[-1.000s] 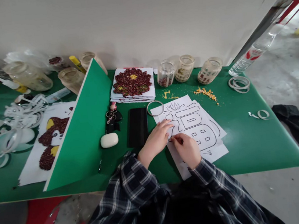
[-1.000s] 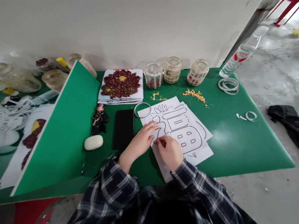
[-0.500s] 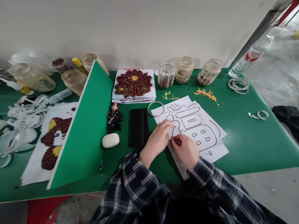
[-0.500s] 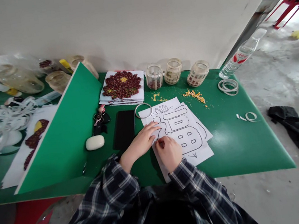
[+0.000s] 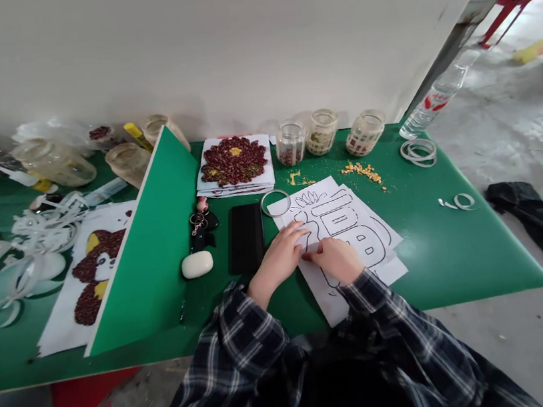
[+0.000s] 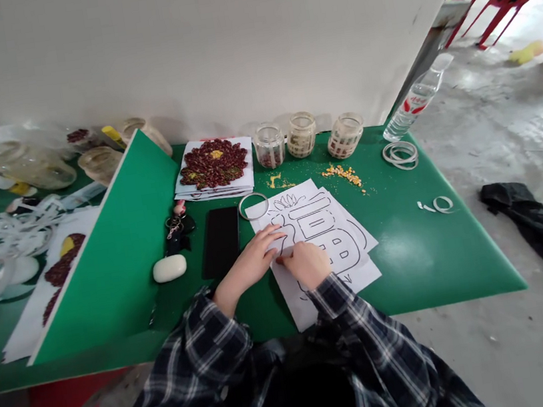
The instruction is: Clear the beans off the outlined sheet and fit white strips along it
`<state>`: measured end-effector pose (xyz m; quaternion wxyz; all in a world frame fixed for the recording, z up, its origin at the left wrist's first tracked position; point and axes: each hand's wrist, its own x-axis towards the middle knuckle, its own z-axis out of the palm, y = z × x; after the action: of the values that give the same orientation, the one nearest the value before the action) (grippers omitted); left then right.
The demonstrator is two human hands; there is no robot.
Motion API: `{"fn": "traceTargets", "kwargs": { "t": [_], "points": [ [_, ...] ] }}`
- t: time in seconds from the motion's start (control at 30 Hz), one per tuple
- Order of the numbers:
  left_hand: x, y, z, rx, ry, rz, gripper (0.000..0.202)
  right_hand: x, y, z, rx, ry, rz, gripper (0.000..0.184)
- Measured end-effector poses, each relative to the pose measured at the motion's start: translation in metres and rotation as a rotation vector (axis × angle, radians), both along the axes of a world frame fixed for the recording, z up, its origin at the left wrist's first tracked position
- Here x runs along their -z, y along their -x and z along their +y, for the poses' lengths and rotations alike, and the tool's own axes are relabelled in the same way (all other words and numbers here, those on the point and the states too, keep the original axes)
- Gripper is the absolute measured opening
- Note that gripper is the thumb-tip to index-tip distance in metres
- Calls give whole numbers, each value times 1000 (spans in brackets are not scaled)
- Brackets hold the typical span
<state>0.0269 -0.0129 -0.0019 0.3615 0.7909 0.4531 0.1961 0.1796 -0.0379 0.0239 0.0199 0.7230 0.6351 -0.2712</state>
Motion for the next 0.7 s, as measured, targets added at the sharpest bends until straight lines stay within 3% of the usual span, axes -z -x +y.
{"fn": "traceTargets", "kwargs": {
  "t": [0.13, 0.3, 0.53, 0.7],
  "points": [
    [0, 1, 0, 23, 7, 37, 42, 5, -16, 5, -9, 37, 236, 38],
    [4, 4, 1, 87, 36, 75, 45, 10, -29, 4, 140, 141, 590, 34],
    [6, 7, 3, 146, 77, 103, 46, 19, -30, -4, 182, 49, 656, 32],
    [15, -1, -2, 59, 3, 107, 44, 28, -30, -5, 152, -19, 644, 31]
  ]
}}
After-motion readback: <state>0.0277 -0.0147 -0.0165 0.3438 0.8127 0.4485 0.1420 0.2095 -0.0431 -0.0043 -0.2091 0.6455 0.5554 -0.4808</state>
